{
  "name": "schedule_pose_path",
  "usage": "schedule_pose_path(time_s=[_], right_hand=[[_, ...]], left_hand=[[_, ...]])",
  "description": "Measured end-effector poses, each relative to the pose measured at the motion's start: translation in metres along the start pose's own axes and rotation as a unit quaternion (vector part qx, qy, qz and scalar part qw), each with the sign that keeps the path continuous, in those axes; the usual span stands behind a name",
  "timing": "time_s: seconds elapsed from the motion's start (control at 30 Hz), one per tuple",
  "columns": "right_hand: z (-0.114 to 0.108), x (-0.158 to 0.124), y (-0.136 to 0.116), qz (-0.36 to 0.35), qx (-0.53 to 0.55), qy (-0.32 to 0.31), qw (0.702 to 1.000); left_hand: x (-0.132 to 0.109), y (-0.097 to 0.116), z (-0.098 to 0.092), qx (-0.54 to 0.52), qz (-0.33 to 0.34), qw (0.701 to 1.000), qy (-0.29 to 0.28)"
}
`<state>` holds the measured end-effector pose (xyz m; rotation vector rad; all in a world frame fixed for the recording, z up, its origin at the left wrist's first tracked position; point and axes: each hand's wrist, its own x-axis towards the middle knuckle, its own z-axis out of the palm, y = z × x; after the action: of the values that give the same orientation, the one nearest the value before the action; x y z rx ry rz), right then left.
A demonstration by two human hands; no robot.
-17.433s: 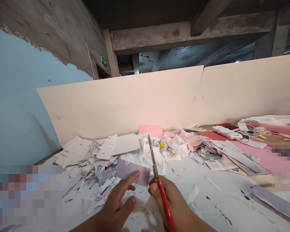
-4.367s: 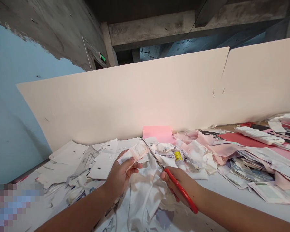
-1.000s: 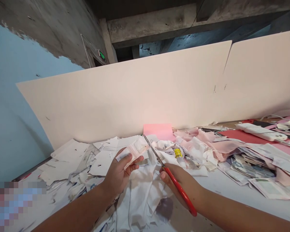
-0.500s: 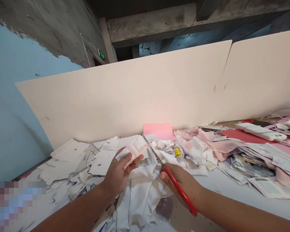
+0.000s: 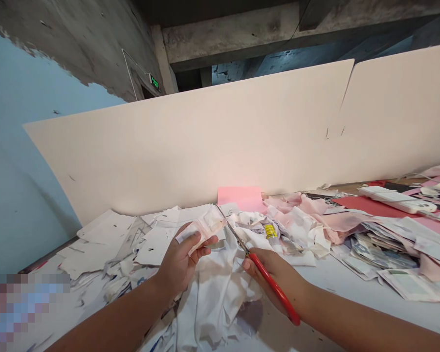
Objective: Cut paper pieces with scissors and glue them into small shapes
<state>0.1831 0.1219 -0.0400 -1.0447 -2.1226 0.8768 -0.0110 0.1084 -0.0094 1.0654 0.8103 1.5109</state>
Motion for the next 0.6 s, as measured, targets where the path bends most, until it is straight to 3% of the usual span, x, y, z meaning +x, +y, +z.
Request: schedule_pose_path(time_s=[0.6], right_hand=[[-0.0004, -0.0003, -0.0040, 0.033, -0.027, 0.008, 0.999]], left_hand=[[0.0031, -0.0007, -0.0030, -0.022, 0.002, 1.000, 0.005]])
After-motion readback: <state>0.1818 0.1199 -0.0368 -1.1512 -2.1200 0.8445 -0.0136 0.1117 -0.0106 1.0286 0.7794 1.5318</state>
